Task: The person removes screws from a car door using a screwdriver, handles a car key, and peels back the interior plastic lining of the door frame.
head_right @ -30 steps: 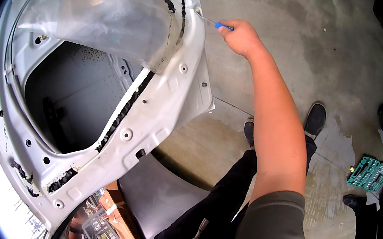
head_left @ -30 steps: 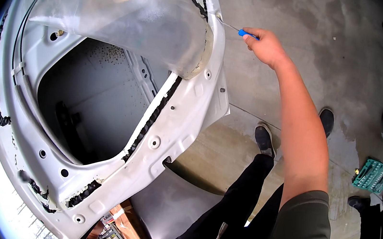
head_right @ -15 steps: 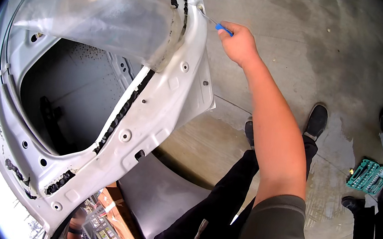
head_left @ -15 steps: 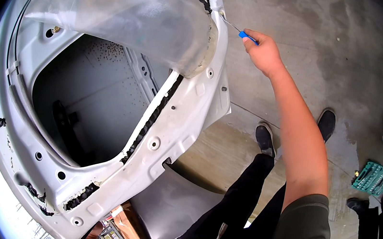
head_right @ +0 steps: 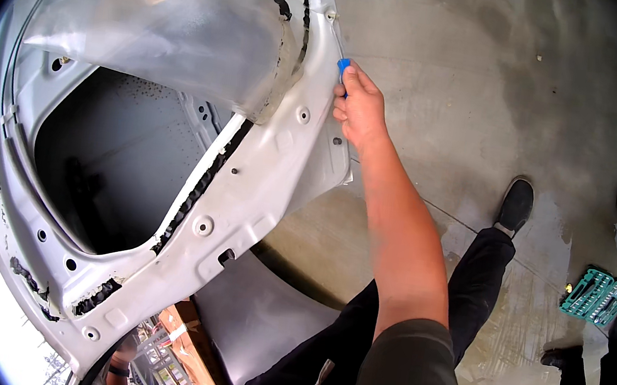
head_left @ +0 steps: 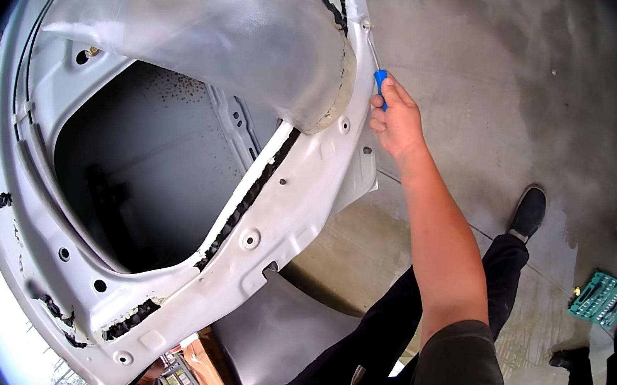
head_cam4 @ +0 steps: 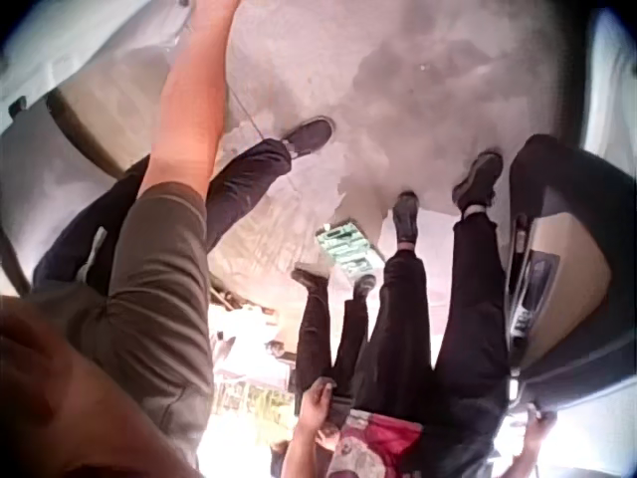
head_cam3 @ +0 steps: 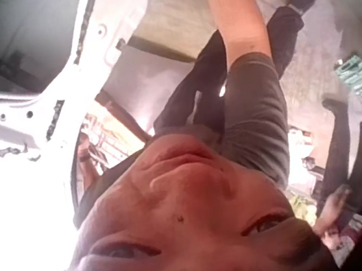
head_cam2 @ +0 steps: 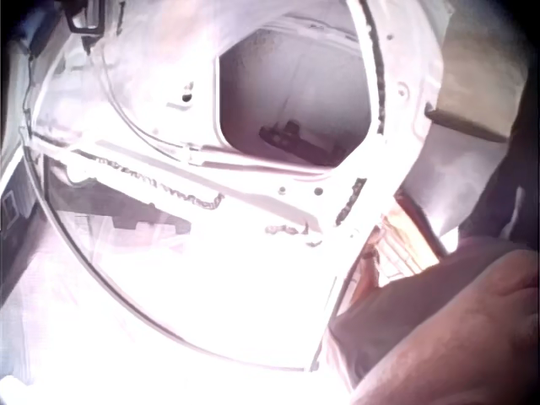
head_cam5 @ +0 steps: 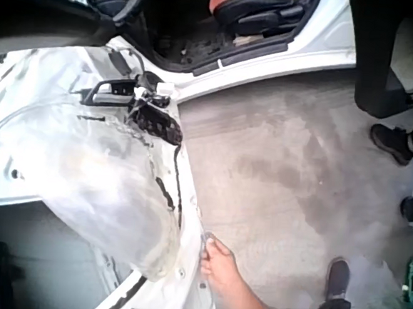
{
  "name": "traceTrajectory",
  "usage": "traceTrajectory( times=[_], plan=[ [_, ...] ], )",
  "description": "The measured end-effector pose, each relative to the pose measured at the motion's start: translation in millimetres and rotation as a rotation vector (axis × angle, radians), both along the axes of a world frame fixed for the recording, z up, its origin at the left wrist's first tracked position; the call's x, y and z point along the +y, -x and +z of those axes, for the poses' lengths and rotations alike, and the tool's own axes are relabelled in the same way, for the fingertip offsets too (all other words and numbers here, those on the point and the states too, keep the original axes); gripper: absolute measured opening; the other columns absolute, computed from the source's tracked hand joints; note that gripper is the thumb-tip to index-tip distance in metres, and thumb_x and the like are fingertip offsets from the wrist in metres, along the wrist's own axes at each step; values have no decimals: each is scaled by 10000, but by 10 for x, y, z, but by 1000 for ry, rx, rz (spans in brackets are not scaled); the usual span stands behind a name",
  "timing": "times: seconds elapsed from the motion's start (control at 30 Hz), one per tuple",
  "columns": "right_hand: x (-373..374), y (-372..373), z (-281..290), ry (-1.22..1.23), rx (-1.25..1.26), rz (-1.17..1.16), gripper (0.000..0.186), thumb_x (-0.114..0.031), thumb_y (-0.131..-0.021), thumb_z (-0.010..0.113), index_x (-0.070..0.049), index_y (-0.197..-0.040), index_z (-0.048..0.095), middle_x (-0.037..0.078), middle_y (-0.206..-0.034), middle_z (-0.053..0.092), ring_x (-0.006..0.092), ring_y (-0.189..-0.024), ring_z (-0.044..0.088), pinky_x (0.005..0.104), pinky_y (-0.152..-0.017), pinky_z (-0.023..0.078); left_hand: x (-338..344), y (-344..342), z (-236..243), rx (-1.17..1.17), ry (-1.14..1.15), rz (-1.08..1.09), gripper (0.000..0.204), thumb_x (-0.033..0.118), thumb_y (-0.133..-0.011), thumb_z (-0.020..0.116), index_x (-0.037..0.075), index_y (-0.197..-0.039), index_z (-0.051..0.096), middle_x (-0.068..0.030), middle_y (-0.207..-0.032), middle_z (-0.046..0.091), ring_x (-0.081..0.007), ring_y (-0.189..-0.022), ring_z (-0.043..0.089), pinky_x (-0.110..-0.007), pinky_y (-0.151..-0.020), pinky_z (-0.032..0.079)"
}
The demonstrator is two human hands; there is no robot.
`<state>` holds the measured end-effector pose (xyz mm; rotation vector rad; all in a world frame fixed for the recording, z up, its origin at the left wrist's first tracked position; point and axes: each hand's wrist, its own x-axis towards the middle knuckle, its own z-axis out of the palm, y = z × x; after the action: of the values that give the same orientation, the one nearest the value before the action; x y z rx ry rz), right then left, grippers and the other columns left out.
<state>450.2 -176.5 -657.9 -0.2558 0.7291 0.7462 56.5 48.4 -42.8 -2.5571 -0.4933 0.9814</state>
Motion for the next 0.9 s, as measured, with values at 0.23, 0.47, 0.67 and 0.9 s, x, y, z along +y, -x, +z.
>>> traceTrajectory(
  times=[0.23, 0.47, 0.67, 0.9],
  plan=[
    [-104, 29, 51, 267, -213, 189, 451, -297, -1051, 585, -118, -1463, 546, 16, -848, 566, 71, -594, 415, 243, -545, 382, 114, 246, 12, 3, -4, -84, 51, 44, -817, 591, 86, -845, 585, -125, -797, 609, -343, -718, 604, -464, -639, 493],
    [-224, -177, -179, 989, -753, 162, 420, -264, -1005, 617, -67, -1375, 635, 48, -947, 678, 123, -746, 593, 301, -755, 525, 699, 770, -103, 88, -73, -456, 102, 16, -792, 620, 89, -861, 603, -134, -815, 630, -359, -731, 626, -475, -645, 511],
    [-772, 76, 366, 696, -416, 226, 429, -225, -1011, 623, -48, -1401, 604, 10, -825, 613, 86, -686, 528, 256, -644, 461, 952, 1123, -246, 148, -122, -478, 226, 158, -929, 571, 51, -1126, 601, -190, -1032, 664, -403, -935, 651, -500, -872, 529],
    [-1210, 804, 459, 657, -373, 175, 540, -214, -1031, 590, -27, -1515, 439, 18, -851, 599, 92, -667, 504, 263, -606, 449, 388, 180, -532, -67, 42, -252, 221, 190, -951, 533, 49, -1105, 605, -191, -1048, 656, -397, -980, 630, -498, -914, 504]
  ],
)
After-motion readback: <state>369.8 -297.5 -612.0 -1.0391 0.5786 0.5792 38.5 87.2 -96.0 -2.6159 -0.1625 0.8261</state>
